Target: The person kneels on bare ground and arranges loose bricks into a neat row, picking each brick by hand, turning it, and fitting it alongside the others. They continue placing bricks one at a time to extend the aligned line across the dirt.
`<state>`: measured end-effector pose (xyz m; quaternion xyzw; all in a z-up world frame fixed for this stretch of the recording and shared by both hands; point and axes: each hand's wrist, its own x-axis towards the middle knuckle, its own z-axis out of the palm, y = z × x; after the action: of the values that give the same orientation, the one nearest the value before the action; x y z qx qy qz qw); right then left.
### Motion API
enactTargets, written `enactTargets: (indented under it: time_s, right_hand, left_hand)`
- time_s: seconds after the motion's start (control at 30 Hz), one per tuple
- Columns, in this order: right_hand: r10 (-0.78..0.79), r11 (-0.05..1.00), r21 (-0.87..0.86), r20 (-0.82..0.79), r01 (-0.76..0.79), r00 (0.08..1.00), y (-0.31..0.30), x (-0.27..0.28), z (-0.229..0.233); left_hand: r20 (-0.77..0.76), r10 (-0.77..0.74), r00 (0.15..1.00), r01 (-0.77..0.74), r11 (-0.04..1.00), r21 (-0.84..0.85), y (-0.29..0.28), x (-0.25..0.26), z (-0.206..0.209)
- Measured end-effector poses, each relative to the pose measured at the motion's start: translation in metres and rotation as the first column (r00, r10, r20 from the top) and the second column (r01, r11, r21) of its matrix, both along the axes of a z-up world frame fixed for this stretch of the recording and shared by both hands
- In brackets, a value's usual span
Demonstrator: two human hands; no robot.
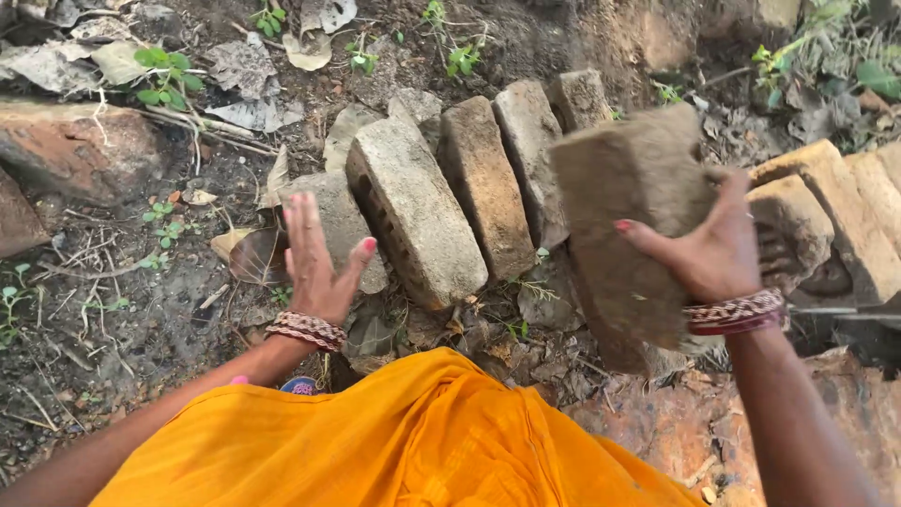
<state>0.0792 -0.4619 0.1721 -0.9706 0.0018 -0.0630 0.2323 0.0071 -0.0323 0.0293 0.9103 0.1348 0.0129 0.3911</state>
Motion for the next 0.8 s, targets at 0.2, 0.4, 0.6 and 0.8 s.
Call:
enactTargets:
  time_s: [0.2,0.4,0.6,0.8]
  right_hand:
    - [0.18,0.977,0.13,-0.071,-0.17,0.981,0.104,0.031,0.025]
    - [0.202,0.971,0.155,-0.127,-0.182,0.971,0.179,0.077,-0.01]
    - [0.186,0.982,0.032,-0.207,-0.184,0.96,0.178,0.103,-0.033]
    - [0.237,0.97,-0.01,-0.202,-0.244,0.95,0.158,0.108,-0.052]
  left_hand:
    - [0.173,-0.1,0.98,0.105,0.994,-0.017,0.003,0.005,0.012]
    - [0.168,-0.136,0.976,0.14,0.99,-0.015,0.01,0.023,0.018]
    - [0.162,-0.203,0.966,0.208,0.978,-0.017,0.004,0.045,0.024]
    - [0.176,-0.301,0.937,0.298,0.954,0.045,-0.009,0.046,0.038]
